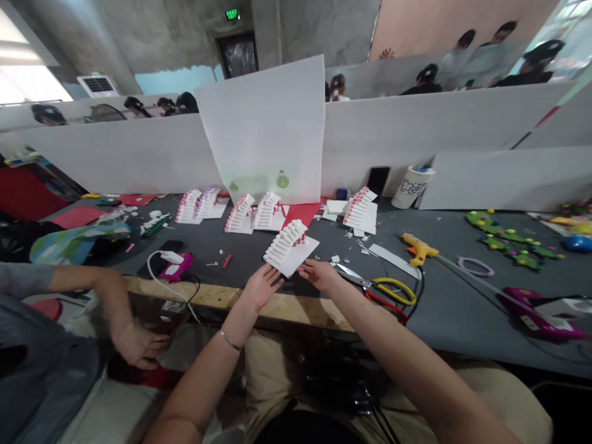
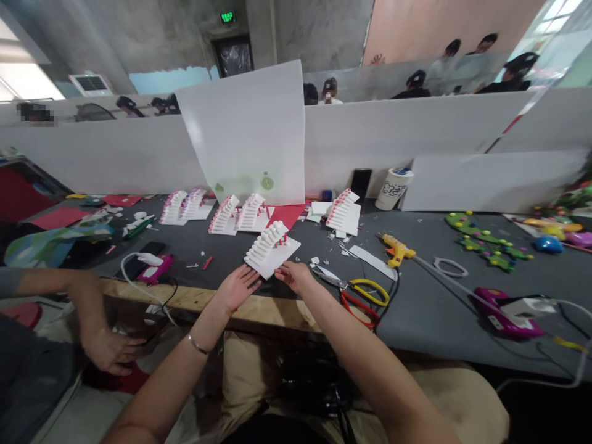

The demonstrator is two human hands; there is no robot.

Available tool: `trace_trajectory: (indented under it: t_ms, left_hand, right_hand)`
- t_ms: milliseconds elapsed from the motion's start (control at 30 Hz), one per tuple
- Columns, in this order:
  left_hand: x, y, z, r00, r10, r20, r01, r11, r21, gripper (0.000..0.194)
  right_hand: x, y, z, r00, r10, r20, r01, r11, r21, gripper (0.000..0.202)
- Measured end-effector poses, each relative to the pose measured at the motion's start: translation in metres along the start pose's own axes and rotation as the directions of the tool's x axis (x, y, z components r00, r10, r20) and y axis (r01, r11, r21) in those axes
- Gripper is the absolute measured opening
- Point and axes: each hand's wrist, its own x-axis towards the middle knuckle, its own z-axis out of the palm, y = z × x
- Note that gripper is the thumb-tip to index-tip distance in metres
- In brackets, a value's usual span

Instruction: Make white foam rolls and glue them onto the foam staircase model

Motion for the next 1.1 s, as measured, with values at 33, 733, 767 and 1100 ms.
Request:
trace_trajectory:
  t_ms: [33,733,767,1100]
  left_hand:
    - [0.003,-0.002,0.002,1.0,-0.006,0.002,0.006,1.0,-0.015,0.01]
    - [-0.053,-0.018,-0.034,0.963,0.257,-0.082,-0.264,0.96,-0.097,0.034]
    - [-0.055,-0.018,-0.039,0.955,0.279,-0.095,-0.287,0.954,-0.084,0.036]
    - [-0.023,-0.005,-0.001,0.933,0.357,-0.044,-0.359,0.916,-0.176,0.041]
  right_hand:
    - [0.003,0.0,0.002,1.0,-0.002,0.0,0.002,1.0,-0.03,0.035]
    - [-0.077,0.012,-0.154,0.579,-0.765,0.283,0.367,-0.066,-0.928,0.028]
    - [-0.076,0.013,-0.17,0.552,-0.772,0.316,0.306,-0.166,-0.938,0.03]
    - [-0.044,-0.032,-0.187,0.547,-0.734,0.403,0.106,-0.417,-0.903,0.028]
